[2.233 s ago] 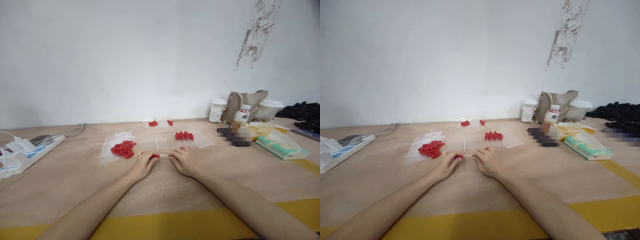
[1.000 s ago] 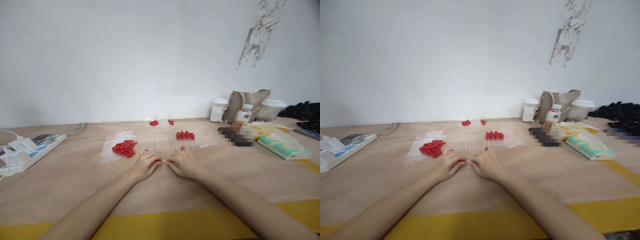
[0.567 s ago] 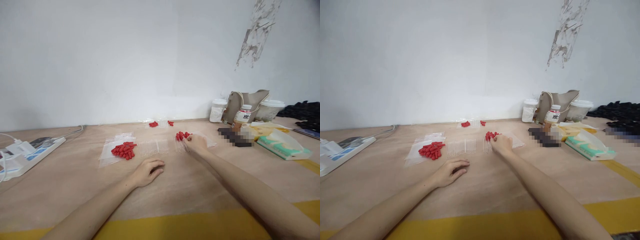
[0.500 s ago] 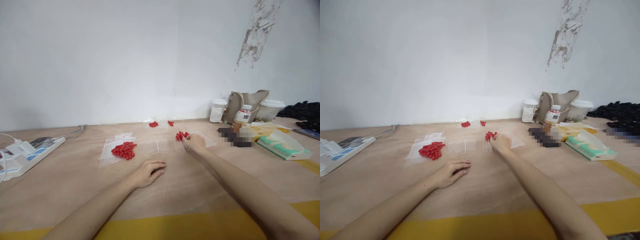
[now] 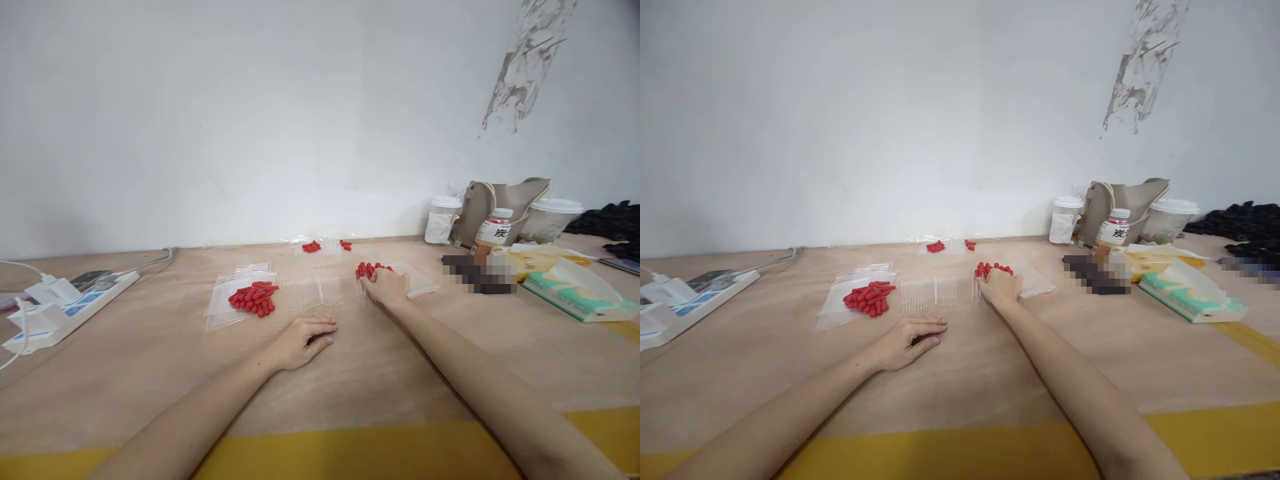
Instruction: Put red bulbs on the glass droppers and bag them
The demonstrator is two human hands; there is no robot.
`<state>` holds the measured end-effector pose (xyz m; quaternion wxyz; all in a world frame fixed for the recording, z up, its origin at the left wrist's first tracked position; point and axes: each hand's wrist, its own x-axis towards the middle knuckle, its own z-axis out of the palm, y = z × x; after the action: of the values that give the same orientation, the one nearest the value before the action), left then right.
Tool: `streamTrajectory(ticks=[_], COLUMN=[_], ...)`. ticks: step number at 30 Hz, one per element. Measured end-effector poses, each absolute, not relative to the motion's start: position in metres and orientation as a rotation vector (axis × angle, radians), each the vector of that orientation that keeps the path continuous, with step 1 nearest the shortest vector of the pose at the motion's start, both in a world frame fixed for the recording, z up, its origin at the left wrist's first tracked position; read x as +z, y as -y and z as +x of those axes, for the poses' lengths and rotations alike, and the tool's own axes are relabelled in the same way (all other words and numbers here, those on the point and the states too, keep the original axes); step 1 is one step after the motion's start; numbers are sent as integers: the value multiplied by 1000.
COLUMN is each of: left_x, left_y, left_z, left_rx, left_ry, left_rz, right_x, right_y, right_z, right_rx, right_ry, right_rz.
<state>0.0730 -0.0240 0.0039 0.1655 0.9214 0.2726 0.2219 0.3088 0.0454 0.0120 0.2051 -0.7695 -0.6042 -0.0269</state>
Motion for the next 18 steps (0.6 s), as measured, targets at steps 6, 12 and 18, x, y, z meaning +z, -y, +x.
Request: streamTrajectory(ticks=[6,12,18], left_x=[5,4,8], left_y=[24,25,21], left_z=[73,73,70], left_rx=[619,618,687], left_ry=[-784,-791,-936], left_rz=[2639,2652,2828], right_x=[11,12,15], right_y=[-48,-56,-67], right_z=[297,284,274], right_rx=[-185,-143,-72], right_ry=[1793,1904,1923], right_rz=[-2034,-2208,-2295])
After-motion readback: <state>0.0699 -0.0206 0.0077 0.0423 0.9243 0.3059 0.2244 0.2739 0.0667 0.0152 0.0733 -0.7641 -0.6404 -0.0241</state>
